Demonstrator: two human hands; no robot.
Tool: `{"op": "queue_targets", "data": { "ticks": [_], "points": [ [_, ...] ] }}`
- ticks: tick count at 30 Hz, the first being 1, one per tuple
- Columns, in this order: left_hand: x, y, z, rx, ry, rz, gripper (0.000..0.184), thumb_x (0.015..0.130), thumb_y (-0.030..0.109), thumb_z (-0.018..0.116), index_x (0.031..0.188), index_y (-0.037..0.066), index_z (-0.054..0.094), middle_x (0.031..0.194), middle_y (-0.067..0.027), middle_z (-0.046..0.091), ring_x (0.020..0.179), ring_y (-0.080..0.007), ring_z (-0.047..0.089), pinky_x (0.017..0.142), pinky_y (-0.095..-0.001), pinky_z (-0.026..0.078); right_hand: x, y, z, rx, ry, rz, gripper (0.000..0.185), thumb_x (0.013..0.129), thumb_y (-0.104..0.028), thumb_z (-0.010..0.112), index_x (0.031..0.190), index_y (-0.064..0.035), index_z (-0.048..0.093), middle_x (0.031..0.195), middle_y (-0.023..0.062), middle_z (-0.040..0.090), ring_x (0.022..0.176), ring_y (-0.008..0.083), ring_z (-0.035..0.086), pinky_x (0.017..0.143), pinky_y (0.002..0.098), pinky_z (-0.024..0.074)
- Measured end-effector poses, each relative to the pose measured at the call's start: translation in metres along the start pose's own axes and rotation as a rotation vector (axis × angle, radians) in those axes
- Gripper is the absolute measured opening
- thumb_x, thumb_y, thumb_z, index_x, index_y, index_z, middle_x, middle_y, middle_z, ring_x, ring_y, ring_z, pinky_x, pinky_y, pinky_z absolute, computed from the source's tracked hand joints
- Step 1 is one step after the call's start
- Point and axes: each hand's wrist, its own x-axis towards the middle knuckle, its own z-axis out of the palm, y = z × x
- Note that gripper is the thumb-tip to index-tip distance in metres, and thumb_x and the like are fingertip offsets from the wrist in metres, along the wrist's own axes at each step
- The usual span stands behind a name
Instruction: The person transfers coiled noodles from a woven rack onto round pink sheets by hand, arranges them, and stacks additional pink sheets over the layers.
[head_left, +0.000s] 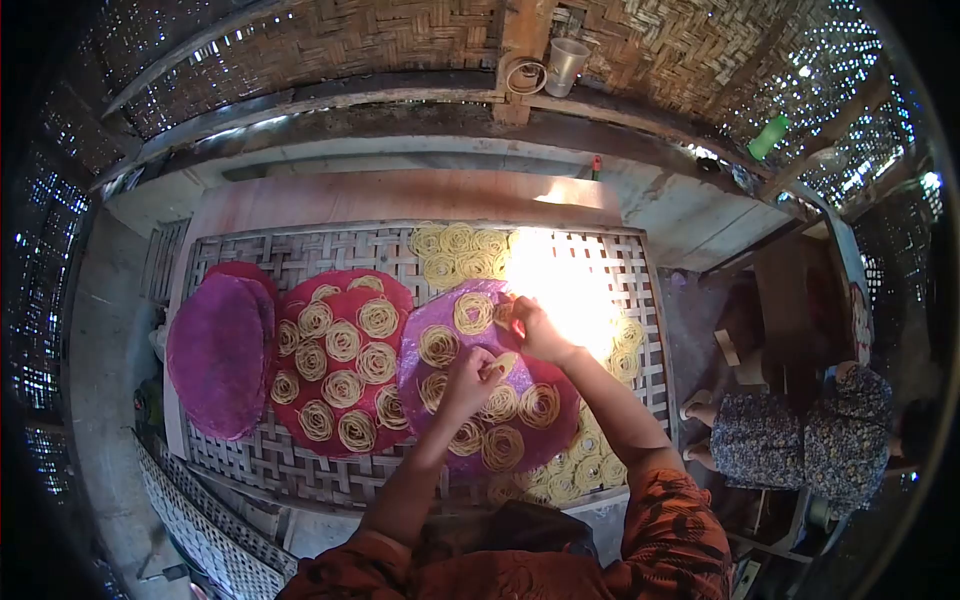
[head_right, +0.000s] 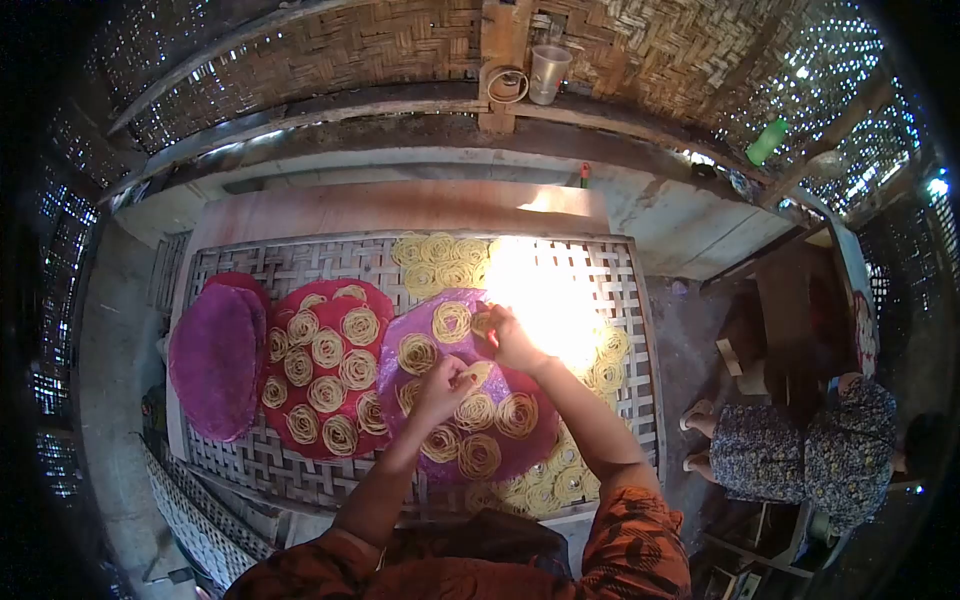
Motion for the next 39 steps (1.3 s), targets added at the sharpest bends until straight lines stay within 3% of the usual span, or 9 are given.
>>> {"op": "queue_targets", "data": {
  "ticks": [9,11,17,19,21,25,28,30,39],
  "points": [
    [0.024,-0.002,-0.046,-0.470,0.164,-0.219,0.018,0.085,0.008,0.061,0.100,0.003,0.052,0.086,-0.0032,0.059,0.077,-0.0069,0.054,0.063,-0.0212,0.042,0.029,0.070,-0.074,0.787,0.577,0.531,0.015,0.086,-0.004,0.058,0.100,-0.0014,0.052,0.086,0.0079,0.062,0.076,0.0149,0.058,0.067,0.0256,0.0471],
    [0.028,-0.001,-0.050,-0.562,0.207,-0.234,0.018,0.087,0.007,0.060,0.101,0.003,0.051,0.089,-0.0035,0.060,0.078,-0.0075,0.055,0.065,-0.0208,0.042,0.035,0.075,-0.081,0.235,0.474,0.365,0.015,0.085,-0.016,0.062,0.089,-0.0020,0.057,0.083,0.0084,0.064,0.075,0.0150,0.059,0.066,0.0276,0.0487],
    [0.038,-0.046,-0.047,-0.351,0.325,0.018,0.028,0.085,0.009,0.062,0.110,0.004,0.052,0.089,-0.0043,0.060,0.078,-0.0100,0.056,0.068,-0.0225,0.044,0.030,0.062,-0.005,-0.028,0.140,-0.080,0.030,0.074,-0.003,0.060,0.104,-0.0041,0.063,0.092,0.0141,0.065,0.086,0.0279,0.063,0.078,0.0360,0.0487],
    [0.041,-0.038,-0.048,-0.038,0.348,0.196,0.035,0.085,0.012,0.063,0.117,0.004,0.052,0.086,-0.0043,0.060,0.076,-0.0105,0.056,0.067,-0.0235,0.044,0.032,0.038,-0.001,0.140,0.084,0.068,0.033,0.073,-0.004,0.060,0.106,-0.0028,0.062,0.097,0.0167,0.063,0.092,0.0336,0.060,0.083,0.0400,0.0466],
    [0.046,-0.023,-0.039,-0.021,-0.019,-0.074,0.051,0.084,0.018,0.065,0.129,0.005,0.046,0.081,-0.0048,0.062,0.071,-0.0115,0.058,0.065,-0.0260,0.046,0.032,0.045,0.012,-0.129,0.225,0.181,0.037,0.074,-0.001,0.059,0.111,-0.0030,0.059,0.097,0.0200,0.062,0.093,0.0365,0.059,0.083,0.0403,0.0454],
    [0.060,-0.076,-0.004,-0.194,-0.105,-0.200,0.057,0.083,0.022,0.065,0.133,0.004,0.042,0.079,-0.0054,0.065,0.069,-0.0108,0.059,0.064,-0.0272,0.047,0.027,0.079,0.007,-0.136,0.066,0.348,0.023,0.073,-0.009,0.068,0.093,-0.0038,0.061,0.087,0.0156,0.059,0.084,0.0304,0.057,0.076,0.0391,0.0460],
    [0.054,-0.063,-0.006,-0.090,-0.090,-0.220,0.057,0.083,0.021,0.065,0.132,0.004,0.043,0.080,-0.0063,0.066,0.072,-0.0100,0.060,0.065,-0.0278,0.047,0.034,0.126,-0.023,-0.348,0.626,0.275,0.016,0.070,-0.005,0.071,0.081,-0.0044,0.060,0.069,0.0065,0.059,0.060,0.0153,0.054,0.058,0.0298,0.0454],
    [0.052,-0.060,-0.008,-0.085,-0.094,-0.191,0.059,0.083,0.022,0.065,0.133,0.004,0.041,0.082,-0.0078,0.066,0.072,-0.0109,0.060,0.065,-0.0278,0.047,0.039,0.133,-0.066,0.335,0.544,0.287,0.016,0.071,-0.003,0.070,0.084,-0.0018,0.060,0.070,0.0029,0.059,0.065,0.0096,0.054,0.058,0.0261,0.0446],
    [0.043,-0.013,-0.023,-0.035,0.079,-0.092,0.049,0.087,0.014,0.060,0.132,0.009,0.043,0.099,-0.0155,0.065,0.084,-0.0174,0.063,0.071,-0.0307,0.048,0.038,0.178,-0.072,0.800,0.511,0.536,0.014,0.083,0.001,0.054,0.097,0.0041,0.055,0.087,0.0096,0.064,0.074,0.0159,0.062,0.065,0.0244,0.0487]
  ]
}}
